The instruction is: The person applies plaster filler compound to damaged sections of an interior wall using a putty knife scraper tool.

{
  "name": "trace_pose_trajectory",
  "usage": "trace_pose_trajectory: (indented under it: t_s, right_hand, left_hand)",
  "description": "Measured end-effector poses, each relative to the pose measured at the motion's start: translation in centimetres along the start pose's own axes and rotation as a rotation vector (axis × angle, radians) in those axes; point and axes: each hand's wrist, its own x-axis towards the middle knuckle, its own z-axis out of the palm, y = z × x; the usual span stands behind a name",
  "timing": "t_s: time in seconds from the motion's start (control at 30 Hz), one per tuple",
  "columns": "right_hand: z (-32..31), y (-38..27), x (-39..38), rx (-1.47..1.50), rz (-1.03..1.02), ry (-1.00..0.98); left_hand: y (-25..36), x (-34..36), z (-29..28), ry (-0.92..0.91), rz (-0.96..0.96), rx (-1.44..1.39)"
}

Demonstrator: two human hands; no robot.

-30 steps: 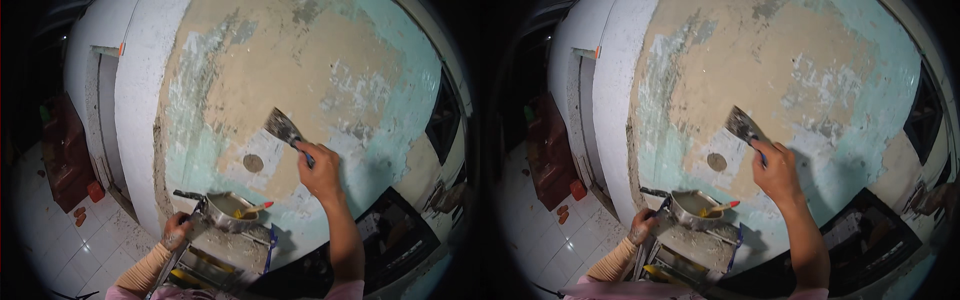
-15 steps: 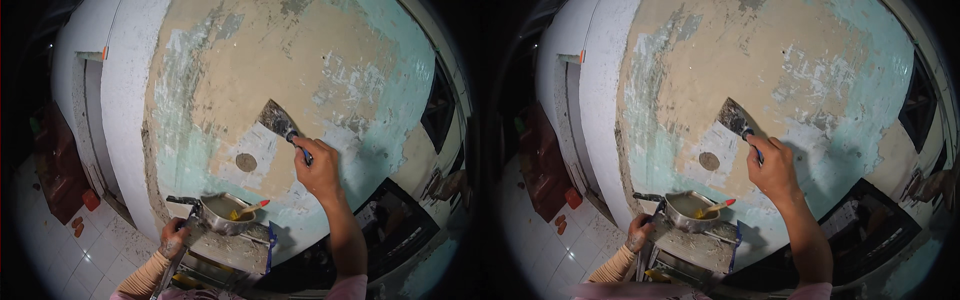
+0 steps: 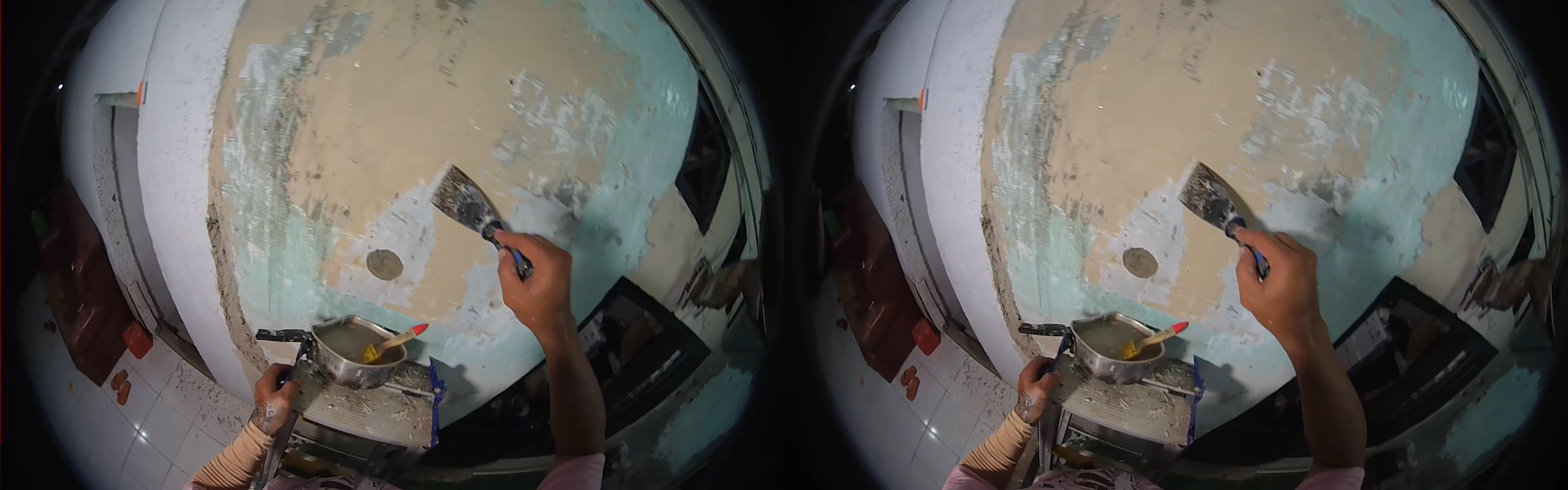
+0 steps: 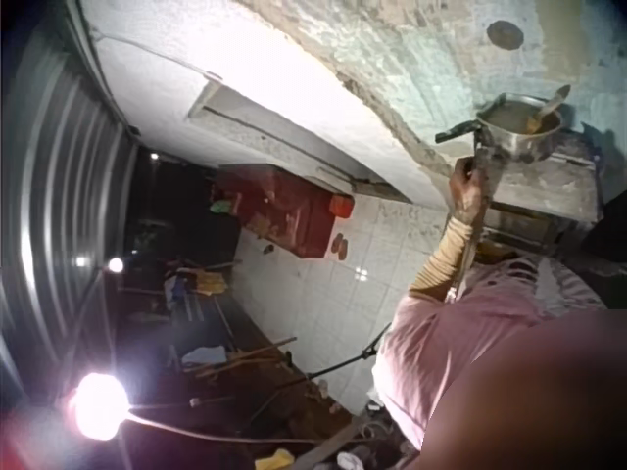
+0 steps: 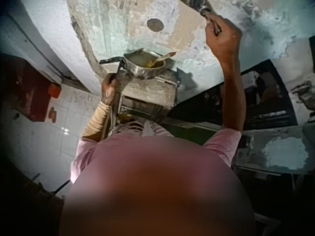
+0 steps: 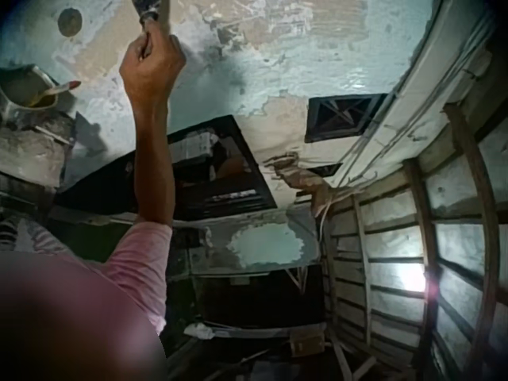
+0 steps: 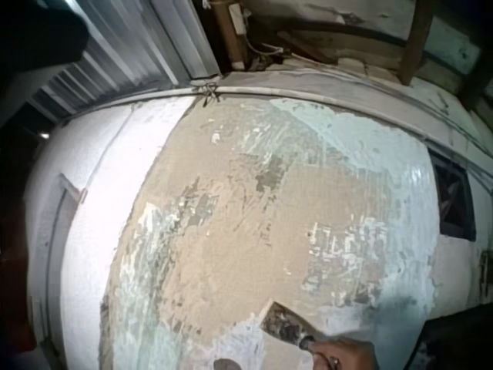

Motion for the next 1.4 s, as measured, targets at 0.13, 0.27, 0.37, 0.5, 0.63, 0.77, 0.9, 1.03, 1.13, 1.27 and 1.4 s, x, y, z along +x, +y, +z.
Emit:
trace_pose_trajectory:
  t_s: [0.13, 0.27, 0.37, 0.5, 0.63, 0.77, 0.9, 1.03, 1.13, 1.27, 1.4]
  right_hand:
    - [1.0, 1.0, 0.1, 0.04, -0.038, 0.033]
    - [3.3, -0.7, 1.7, 0.045, 0.0, 0.017]
    - [0.9, -0.5, 0.8, -0.002, -0.048, 0.006]
    - [-0.4, -0.7, 1.4, -0.081, -0.069, 0.004]
    - [-0.9, 0.1, 1.8, -0.067, -0.116, -0.05]
    - [-0.8, 0.6, 2.4, -0.072, -0.066, -0.046]
    - [0.9, 1.5, 2.7, -0.019, -0.132, 0.0]
    - [0.8, -0.5, 3.4, -0.038, -0.11, -0.048]
    - [-1.4, 0.2, 2.8, -0.136, -0.248, 0.0]
    - [-1.5, -0.4, 3.8, -0.115, -0.156, -0.055]
    - [-0.1, 0.5, 4.4, -0.119, -0.252, -0.044]
  left_hand:
    - [-0.3, 0.1, 0.4, 0.023, 0.041, 0.0]
    - [-2.0, 0.3, -0.2, -0.048, -0.027, -0.056]
    - [-0.8, -0.6, -0.7, -0.013, -0.052, -0.085]
    - [-0.5, -0.2, 0.5, -0.03, -0.019, -0.077]
    - [-1.8, -0.1, 0.0, 0.017, -0.025, -0.048]
    - [-1.7, 0.2, 0.2, 0.025, 0.031, -0.019]
    - [-0.7, 0.1, 0.4, 0.006, -0.021, -0.033]
    - [-1.3, -0.3, -0.3, -0.016, -0.066, -0.094]
    - [-0.3, -0.7, 0.1, -0.014, -0.061, -0.03]
    - [-1.0, -0.1, 0.0, 0.029, -0.044, -0.039]
    - [-0.7, 0.1, 0.2, 0.003, -0.043, -0.021]
